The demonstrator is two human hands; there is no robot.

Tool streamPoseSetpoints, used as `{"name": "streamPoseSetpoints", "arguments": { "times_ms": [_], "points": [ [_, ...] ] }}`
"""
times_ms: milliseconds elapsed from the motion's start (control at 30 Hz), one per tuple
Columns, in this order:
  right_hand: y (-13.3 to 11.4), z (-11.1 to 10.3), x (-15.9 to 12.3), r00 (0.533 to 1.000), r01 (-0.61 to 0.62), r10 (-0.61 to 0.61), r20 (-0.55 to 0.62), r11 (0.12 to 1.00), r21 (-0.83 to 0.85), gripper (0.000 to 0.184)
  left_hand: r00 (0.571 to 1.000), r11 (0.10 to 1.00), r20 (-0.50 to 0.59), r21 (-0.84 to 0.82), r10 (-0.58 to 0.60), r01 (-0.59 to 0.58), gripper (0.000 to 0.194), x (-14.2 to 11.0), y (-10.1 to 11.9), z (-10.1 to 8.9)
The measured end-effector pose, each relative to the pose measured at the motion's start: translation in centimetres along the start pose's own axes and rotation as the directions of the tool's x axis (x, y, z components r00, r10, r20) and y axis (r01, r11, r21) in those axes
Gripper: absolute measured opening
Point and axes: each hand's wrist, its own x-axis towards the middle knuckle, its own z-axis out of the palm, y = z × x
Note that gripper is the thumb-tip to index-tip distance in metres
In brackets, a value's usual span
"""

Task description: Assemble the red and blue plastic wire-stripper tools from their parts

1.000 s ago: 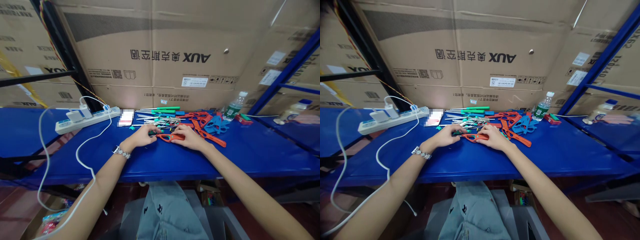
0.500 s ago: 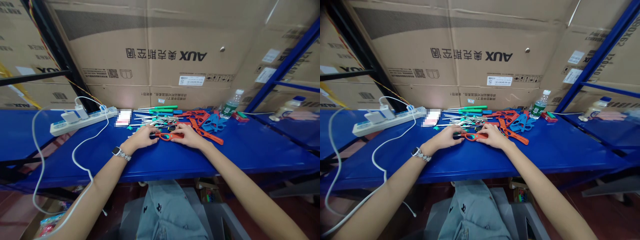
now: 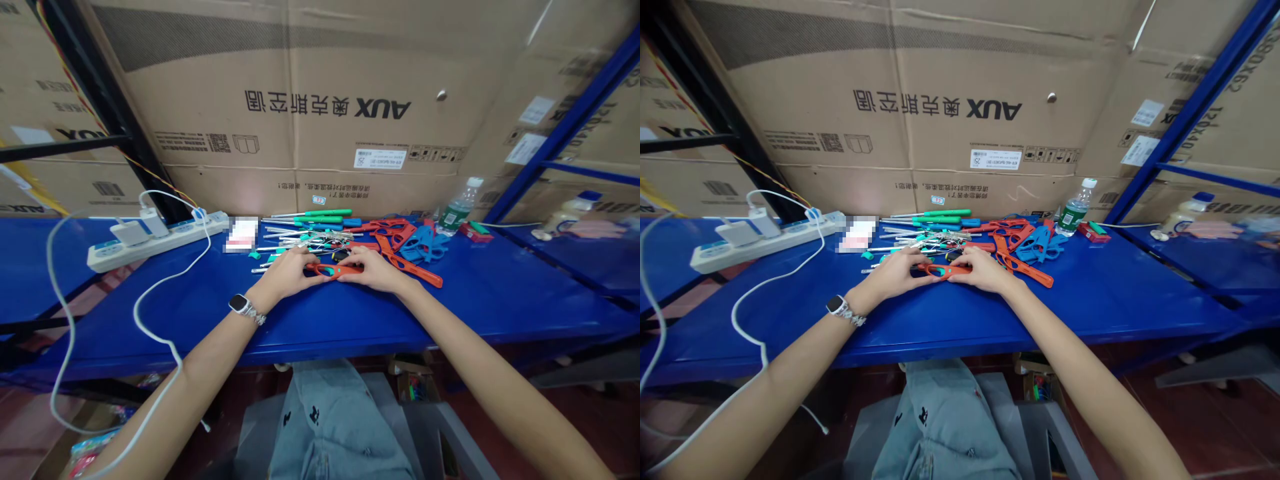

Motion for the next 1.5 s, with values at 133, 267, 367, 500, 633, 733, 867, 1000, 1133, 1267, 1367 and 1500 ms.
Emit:
{"name": "streamPoseSetpoints", "arguments": {
  "times_ms": [133, 267, 367, 500, 633, 733, 867, 1000, 1133, 1267, 1367, 1500],
  "points": [
    [0.0, 0.0, -0.2, 1.000, 0.008, -0.007, -0.020, 0.999, 0.039, 0.026, 0.999, 1.000, 0.035, 0.022, 0.002, -0.003, 0.042, 0.0, 0.2, -0.2],
    [0.0, 0.0, -0.4, 0.999, 0.015, -0.012, -0.040, 0.996, 0.089, 0.023, 0.998, 0.999, 0.058, 0.048, -0.019, 0.016, 0.041, 0.1, 0.4, -0.4],
    [0.0, 0.0, -0.5, 0.999, 0.006, -0.002, -0.040, 0.994, 0.105, 0.023, 0.999, 0.999, 0.051, 0.050, -0.010, 0.008, 0.041, 0.1, 0.4, -0.4],
    [-0.1, 0.0, -0.4, 0.999, -0.013, 0.016, -0.038, 0.996, 0.088, 0.023, 0.999, 0.997, 0.043, 0.074, 0.009, -0.012, 0.040, 0.0, 0.6, -0.3],
    [-0.2, 0.1, -0.3, 0.999, -0.018, 0.021, -0.040, 0.997, 0.075, 0.023, 0.999, 0.997, 0.044, 0.064, 0.027, -0.030, 0.044, 0.2, 0.9, -0.2],
    [-0.1, 0.2, -0.4, 0.999, -0.015, 0.017, -0.036, 0.999, 0.048, 0.026, 0.996, 0.999, 0.067, 0.008, 0.052, -0.053, 0.038, 0.5, 1.1, 0.0],
    [0.1, 0.0, -0.8, 0.999, 0.010, -0.010, -0.037, 1.000, 0.010, 0.027, 0.995, 0.998, 0.085, -0.046, 0.044, -0.040, 0.035, 0.8, 1.0, 0.1],
    [0.4, -0.1, -1.0, 0.999, 0.017, -0.017, -0.033, 1.000, -0.012, 0.024, 0.995, 0.997, 0.092, -0.067, 0.039, -0.033, 0.036, 1.0, 0.8, 0.2],
    [0.5, -0.2, -0.7, 1.000, -0.011, 0.011, -0.009, 1.000, 0.000, 0.023, 0.994, 0.997, 0.110, -0.075, 0.018, -0.010, 0.038, 1.4, 0.6, 0.1],
    [-0.4, -1.0, 0.2, 0.992, -0.083, 0.084, 0.097, 0.996, -0.012, 0.021, 0.992, 0.995, 0.127, -0.092, -0.013, 0.025, 0.040, 1.6, 0.3, 0.2],
    [-1.9, -2.0, 1.0, 0.956, -0.165, 0.180, 0.232, 0.983, -0.080, 0.020, 0.992, 0.991, 0.128, -0.131, -0.020, 0.037, 0.039, 1.5, 0.0, 0.4],
    [-4.4, -2.7, 1.8, 0.926, -0.130, 0.232, 0.297, 0.936, -0.328, 0.019, 0.996, 0.982, 0.083, -0.186, -0.019, 0.034, 0.038, 1.0, -0.3, 0.9]
  ]
}}
